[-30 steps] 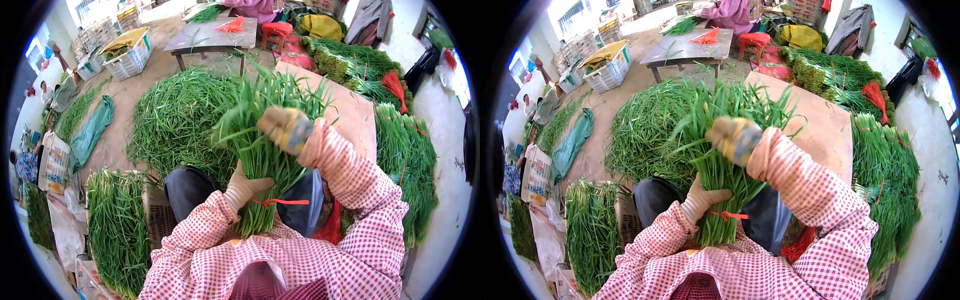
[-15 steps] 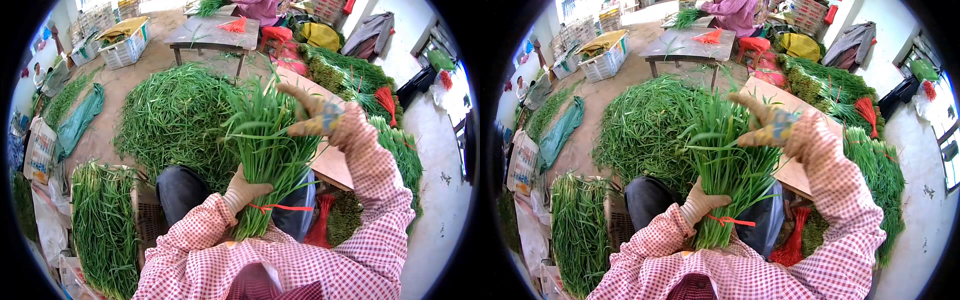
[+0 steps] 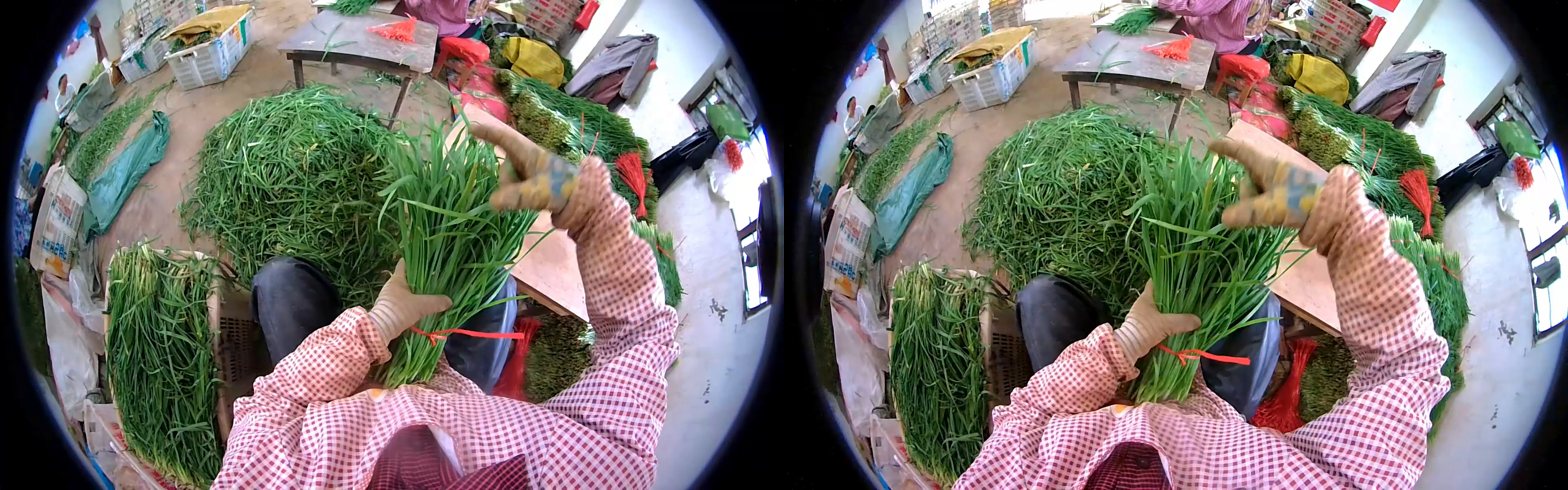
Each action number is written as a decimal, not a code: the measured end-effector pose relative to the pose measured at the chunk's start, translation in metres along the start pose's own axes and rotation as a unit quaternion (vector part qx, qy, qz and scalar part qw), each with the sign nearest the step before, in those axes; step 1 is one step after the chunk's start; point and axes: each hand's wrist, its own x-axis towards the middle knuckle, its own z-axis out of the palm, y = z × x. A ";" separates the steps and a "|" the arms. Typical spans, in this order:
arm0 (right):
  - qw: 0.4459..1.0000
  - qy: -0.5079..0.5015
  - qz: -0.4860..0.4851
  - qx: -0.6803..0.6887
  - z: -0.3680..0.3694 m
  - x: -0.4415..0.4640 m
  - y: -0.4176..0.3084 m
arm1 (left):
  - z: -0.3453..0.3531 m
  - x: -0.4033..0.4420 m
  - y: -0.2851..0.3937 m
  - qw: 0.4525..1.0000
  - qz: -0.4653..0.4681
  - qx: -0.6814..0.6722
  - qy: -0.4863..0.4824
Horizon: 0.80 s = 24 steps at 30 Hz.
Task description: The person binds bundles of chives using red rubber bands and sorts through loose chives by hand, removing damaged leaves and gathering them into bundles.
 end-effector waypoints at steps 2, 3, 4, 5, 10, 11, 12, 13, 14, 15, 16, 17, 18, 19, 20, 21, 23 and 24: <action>0.996 -0.029 0.055 -0.057 0.029 -0.003 0.007 | 0.001 -0.002 0.002 1.000 -0.007 0.004 0.000; 0.995 -0.074 0.056 -0.030 0.043 -0.005 0.005 | 0.002 -0.002 0.002 1.000 0.007 0.015 0.000; 0.992 -0.101 0.041 -0.069 0.052 -0.003 0.009 | 0.003 -0.001 0.003 0.999 0.021 0.025 0.001; 0.988 -0.112 0.034 -0.104 0.061 -0.001 0.012 | 0.004 -0.003 0.012 0.998 -0.006 0.055 0.008; 0.969 0.079 0.011 -0.235 0.042 0.029 0.032 | 0.002 -0.002 0.003 1.000 -0.022 -0.006 -0.007; 0.963 0.181 -0.008 -0.198 0.031 0.034 0.031 | 0.001 -0.001 -0.002 1.000 -0.019 0.005 -0.008; 0.953 0.273 -0.035 -0.126 0.022 0.037 0.024 | 0.003 -0.001 -0.001 1.000 -0.015 0.015 -0.008; 0.945 0.321 -0.065 -0.025 0.013 0.040 0.014 | 0.004 -0.001 0.001 1.000 -0.024 0.013 -0.015; 0.943 0.303 -0.080 0.112 0.007 0.046 0.009 | 0.005 0.002 -0.002 1.000 -0.022 0.009 -0.014; 0.936 0.186 -0.045 0.296 0.008 0.053 0.001 | 0.006 0.006 -0.009 0.997 -0.018 0.081 0.001; 0.885 0.089 0.030 0.457 0.008 0.061 -0.007 | 0.007 0.008 -0.016 0.988 -0.013 0.153 0.014; 0.992 0.078 -0.093 0.023 0.016 0.065 -0.009 | 0.007 0.009 -0.017 0.989 -0.007 0.149 0.001; 0.887 0.050 -0.195 -0.416 0.029 0.068 -0.012 | 0.009 0.009 -0.014 0.989 -0.006 0.148 -0.002; 0.958 0.112 0.130 -0.230 0.058 0.076 -0.044 | 0.011 0.006 -0.008 0.988 -0.012 0.150 -0.014; 0.887 0.158 0.433 -0.009 0.079 0.083 -0.073 | 0.012 0.005 -0.004 0.988 -0.018 0.153 -0.026; 0.926 -0.009 0.264 -0.270 0.070 0.086 -0.033 | 0.013 0.005 -0.006 0.995 -0.001 0.096 -0.039; 0.813 -0.245 0.056 -0.525 0.056 0.133 0.060 | 0.011 0.008 -0.007 0.993 -0.018 0.111 -0.037; 0.776 -0.312 0.047 -0.545 0.050 0.160 0.087 | 0.010 0.010 -0.011 0.991 -0.037 0.126 -0.034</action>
